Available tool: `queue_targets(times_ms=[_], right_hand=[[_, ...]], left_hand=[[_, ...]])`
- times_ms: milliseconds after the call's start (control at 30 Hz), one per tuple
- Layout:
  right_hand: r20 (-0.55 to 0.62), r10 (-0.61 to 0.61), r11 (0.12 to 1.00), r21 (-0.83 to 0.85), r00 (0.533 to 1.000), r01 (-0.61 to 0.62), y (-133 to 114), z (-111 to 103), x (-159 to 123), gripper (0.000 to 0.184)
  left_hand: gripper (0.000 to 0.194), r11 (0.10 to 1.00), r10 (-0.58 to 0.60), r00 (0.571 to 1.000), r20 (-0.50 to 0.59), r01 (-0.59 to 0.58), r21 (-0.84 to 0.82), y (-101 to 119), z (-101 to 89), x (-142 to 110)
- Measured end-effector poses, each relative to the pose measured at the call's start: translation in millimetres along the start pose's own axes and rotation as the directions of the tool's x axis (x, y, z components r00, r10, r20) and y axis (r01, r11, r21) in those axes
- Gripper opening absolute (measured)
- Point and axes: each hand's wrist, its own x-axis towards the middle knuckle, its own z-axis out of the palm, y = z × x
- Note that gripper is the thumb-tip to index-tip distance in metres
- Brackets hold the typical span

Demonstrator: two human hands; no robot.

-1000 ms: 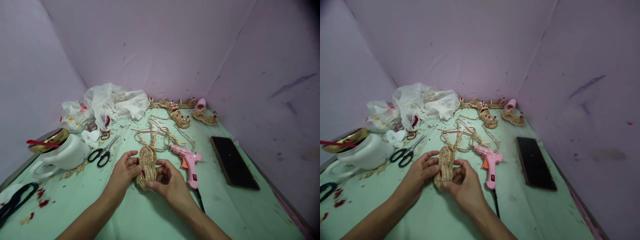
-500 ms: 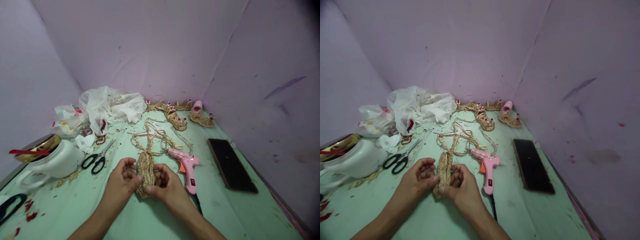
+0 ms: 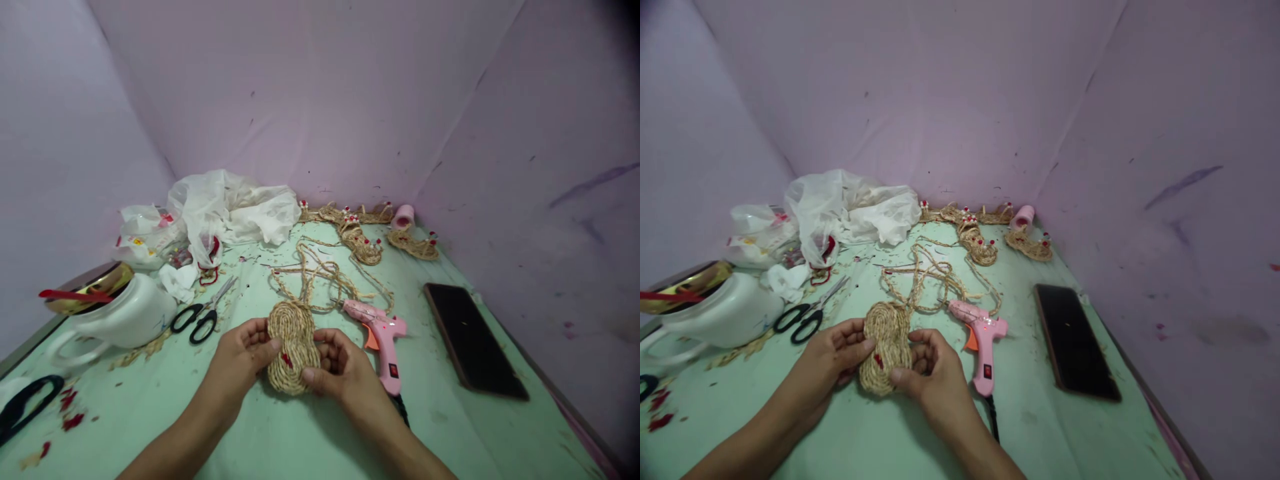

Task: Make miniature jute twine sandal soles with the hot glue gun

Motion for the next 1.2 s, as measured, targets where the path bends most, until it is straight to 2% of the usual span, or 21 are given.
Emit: queue_targets(times_ms=[200, 467, 667, 767, 833, 900, 967, 1033, 1067, 1100, 1133, 1200], right_hand=[[0.015, 0.0, 1.0, -0.008, 1.0, 0.0, 2.7, -3.1, 2.6, 0.045], [0.004, 0.0, 1.0, -0.021, 1.0, 0.0, -2.5, -3.7, 0.4, 0.044], [-0.006, 0.01, 1.0, -0.021, 1.0, -0.01, -2.7, -4.8, 0.0, 0.045], [-0.01, 0.022, 1.0, -0.021, 1.0, -0.022, -4.2, -4.7, -0.5, 0.045], [-0.006, 0.017, 1.0, -0.015, 1.0, -0.017, -4.4, -4.8, -0.8, 0.045], [-0.007, 0.013, 1.0, -0.006, 1.0, -0.013, -3.8, -5.3, -0.9, 0.044], [-0.021, 0.011, 1.0, 0.006, 1.0, -0.011, -3.1, -5.9, -0.9, 0.043], [-0.025, 0.014, 1.0, 0.017, 1.0, -0.014, -2.6, -6.5, -0.8, 0.043], [-0.021, 0.013, 1.0, 0.021, 1.0, -0.013, -2.5, -6.7, -0.7, 0.042], [-0.016, 0.01, 1.0, 0.024, 1.0, -0.01, -2.4, -6.9, -0.6, 0.042], [-0.009, 0.009, 1.0, 0.026, 1.0, -0.008, -2.4, -7.0, -0.6, 0.041], [-0.003, 0.0, 1.0, 0.028, 1.0, 0.0, -2.8, -7.0, -0.7, 0.04]], left_hand=[[0.033, 0.999, -0.018, 1.0, 0.019, 0.018, -0.026, 8.1, -9.7, 5.3], [0.033, 0.998, 0.065, 0.997, -0.033, -0.065, 0.0, 18.5, -31.6, 14.2], [0.024, 0.991, 0.134, 0.976, -0.169, -0.135, 0.009, 26.8, -37.2, 20.4], [0.023, 0.991, 0.136, 0.963, -0.234, -0.131, 0.037, 28.7, -36.4, 23.9], [0.03, 0.99, 0.132, 0.96, -0.246, -0.118, 0.071, 27.3, -36.8, 26.4], [0.047, 0.983, 0.158, 0.957, -0.245, -0.128, 0.133, 24.6, -38.6, 28.4], [0.059, 0.943, 0.27, 0.92, -0.284, -0.193, 0.272, 22.1, -40.5, 28.4], [0.059, 0.858, 0.431, 0.844, -0.32, -0.273, 0.435, 20.3, -39.9, 25.1], [0.056, 0.828, 0.477, 0.82, -0.318, -0.297, 0.476, 19.4, -38.0, 22.2], [0.053, 0.828, 0.473, 0.83, -0.295, -0.305, 0.47, 18.3, -35.0, 18.7], [0.05, 0.861, 0.415, 0.876, -0.248, -0.289, 0.418, 16.8, -30.9, 14.7], [0.046, 0.953, 0.191, 0.979, -0.073, -0.168, 0.251, 12.4, -20.7, 6.8]])
